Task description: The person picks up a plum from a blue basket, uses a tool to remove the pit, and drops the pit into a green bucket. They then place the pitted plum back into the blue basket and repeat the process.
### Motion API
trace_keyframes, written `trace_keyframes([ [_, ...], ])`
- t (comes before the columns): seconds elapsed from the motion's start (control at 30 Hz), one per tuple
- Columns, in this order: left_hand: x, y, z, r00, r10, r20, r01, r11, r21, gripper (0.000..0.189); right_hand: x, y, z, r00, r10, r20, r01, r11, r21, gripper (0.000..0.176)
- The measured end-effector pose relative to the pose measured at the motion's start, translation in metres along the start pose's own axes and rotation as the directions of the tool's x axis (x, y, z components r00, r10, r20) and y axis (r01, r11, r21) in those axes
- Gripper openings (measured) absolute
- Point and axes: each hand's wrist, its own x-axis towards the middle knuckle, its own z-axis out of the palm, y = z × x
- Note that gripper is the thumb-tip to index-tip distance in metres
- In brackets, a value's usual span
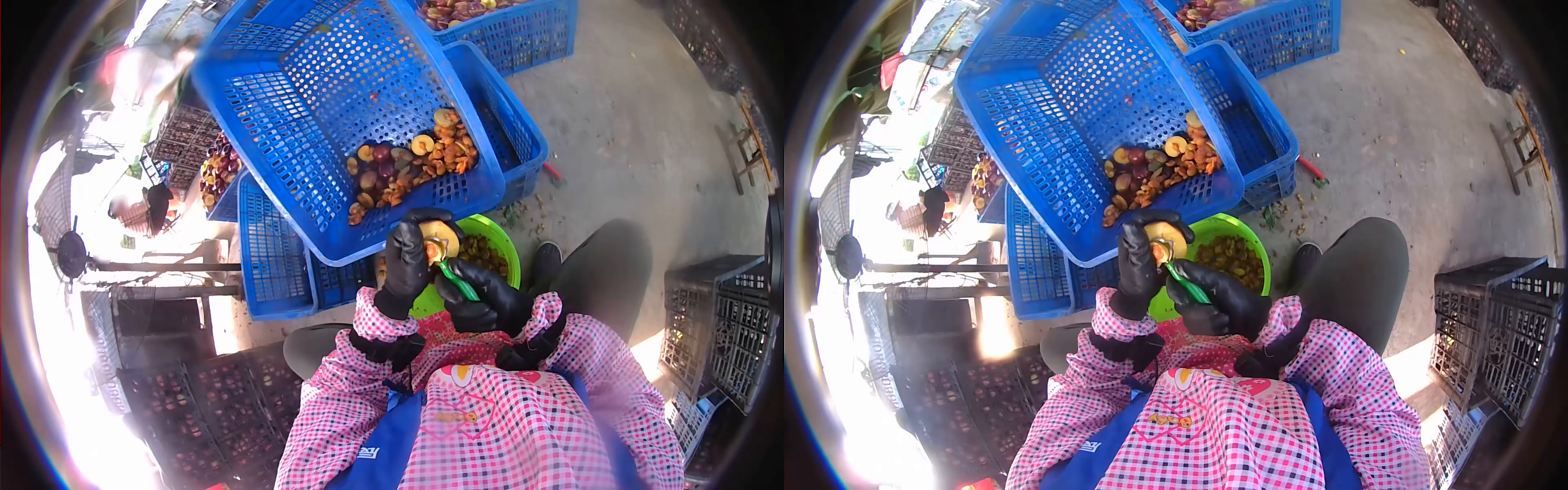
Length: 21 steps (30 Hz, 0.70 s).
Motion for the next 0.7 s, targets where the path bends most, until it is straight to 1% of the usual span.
trace_keyframes([
  [0.03, 0.000, 0.000, 0.006, 0.989, -0.048, -0.140, 0.043, 0.998, -0.039, 0.070, 0.001, 0.000, 0.002, 1.000, 0.001, -0.009, -0.001, 0.999, -0.032, 0.048],
  [0.07, 0.000, 0.005, 0.001, 0.988, -0.041, -0.147, 0.036, 0.999, -0.036, 0.070, 0.002, -0.001, 0.006, 1.000, 0.007, -0.003, -0.007, 0.999, -0.038, 0.048],
  [0.1, -0.002, 0.012, -0.006, 0.961, -0.210, -0.180, 0.205, 0.978, -0.043, 0.069, 0.000, -0.003, 0.012, 0.999, -0.041, -0.005, 0.037, 0.938, -0.346, 0.049],
  [0.13, -0.004, 0.017, -0.014, 0.903, -0.373, -0.212, 0.370, 0.927, -0.058, 0.069, 0.000, -0.003, 0.015, 0.996, -0.087, 0.010, 0.075, 0.784, -0.617, 0.049],
  [0.17, -0.004, 0.017, -0.028, 0.810, -0.481, -0.336, 0.489, 0.870, -0.066, 0.066, 0.000, 0.000, 0.017, 0.994, -0.106, -0.012, 0.078, 0.795, -0.601, 0.048],
  [0.2, -0.013, 0.044, -0.033, 0.813, -0.396, -0.427, 0.475, 0.875, 0.095, 0.063, 0.001, -0.002, 0.016, 0.994, -0.105, -0.008, 0.079, 0.793, -0.605, 0.048],
  [0.23, -0.016, 0.035, -0.061, 0.836, -0.130, -0.533, 0.281, 0.936, 0.213, 0.057, 0.001, -0.005, 0.013, 0.986, -0.109, -0.123, -0.001, 0.745, -0.667, 0.046],
  [0.27, -0.022, 0.032, -0.086, 0.743, 0.291, -0.603, 0.045, 0.876, 0.479, 0.048, 0.002, -0.006, 0.010, 0.963, -0.125, -0.238, -0.085, 0.697, -0.712, 0.043],
  [0.3, -0.026, 0.060, -0.114, 0.727, 0.298, -0.619, 0.232, 0.742, 0.629, 0.041, 0.004, -0.004, 0.003, 0.962, -0.131, -0.238, -0.081, 0.699, -0.711, 0.043],
  [0.33, -0.028, 0.088, -0.142, 0.710, 0.314, -0.630, 0.403, 0.553, 0.729, 0.036, 0.007, -0.001, -0.006, 0.946, -0.273, -0.173, -0.050, 0.405, -0.913, 0.040],
  [0.37, -0.026, 0.101, -0.169, 0.771, 0.495, -0.400, 0.375, 0.154, 0.914, 0.033, 0.009, 0.000, -0.010, 0.920, -0.386, -0.063, -0.045, 0.057, -0.997, 0.037],
  [0.4, -0.023, 0.107, -0.183, 0.821, 0.559, -0.116, 0.318, -0.279, 0.906, 0.034, 0.009, -0.001, -0.007, 0.917, -0.393, -0.063, -0.045, 0.055, -0.997, 0.037],
  [0.43, -0.006, 0.111, -0.170, 0.798, 0.599, -0.070, 0.215, -0.175, 0.961, 0.037, 0.008, -0.002, 0.000, 0.897, -0.440, -0.050, -0.030, 0.052, -0.998, 0.035],
  [0.47, 0.017, 0.105, -0.161, 0.843, 0.532, -0.081, 0.120, -0.040, 0.992, 0.036, 0.009, -0.003, 0.004, 0.874, -0.485, -0.037, -0.016, 0.048, -0.999, 0.034],
  [0.5, 0.043, 0.096, -0.151, 0.885, 0.459, -0.078, 0.034, 0.104, 0.994, 0.035, 0.010, -0.001, 0.000, 0.873, -0.486, -0.042, -0.019, 0.051, -0.999, 0.034],
  [0.57, 0.097, 0.055, -0.125, 0.951, 0.298, -0.079, -0.029, 0.342, 0.939, 0.036, 0.013, 0.001, -0.010, 0.794, -0.599, 0.104, 0.014, -0.153, -0.988, 0.034],
  [0.63, 0.156, -0.003, -0.117, 0.997, 0.067, -0.024, 0.006, 0.255, 0.967, 0.043, 0.010, -0.003, -0.010, 0.780, -0.619, 0.088, -0.008, -0.150, -0.989, 0.033],
  [0.67, 0.180, -0.028, -0.114, 0.986, -0.135, -0.102, 0.134, 0.254, 0.958, 0.047, 0.009, -0.006, -0.009, 0.774, -0.629, 0.075, -0.022, -0.146, -0.989, 0.033],
  [0.7, 0.201, -0.053, -0.111, 0.927, -0.332, -0.173, 0.256, 0.225, 0.940, 0.051, 0.008, -0.009, -0.008, 0.766, -0.642, 0.032, -0.063, -0.124, -0.990, 0.032],
])
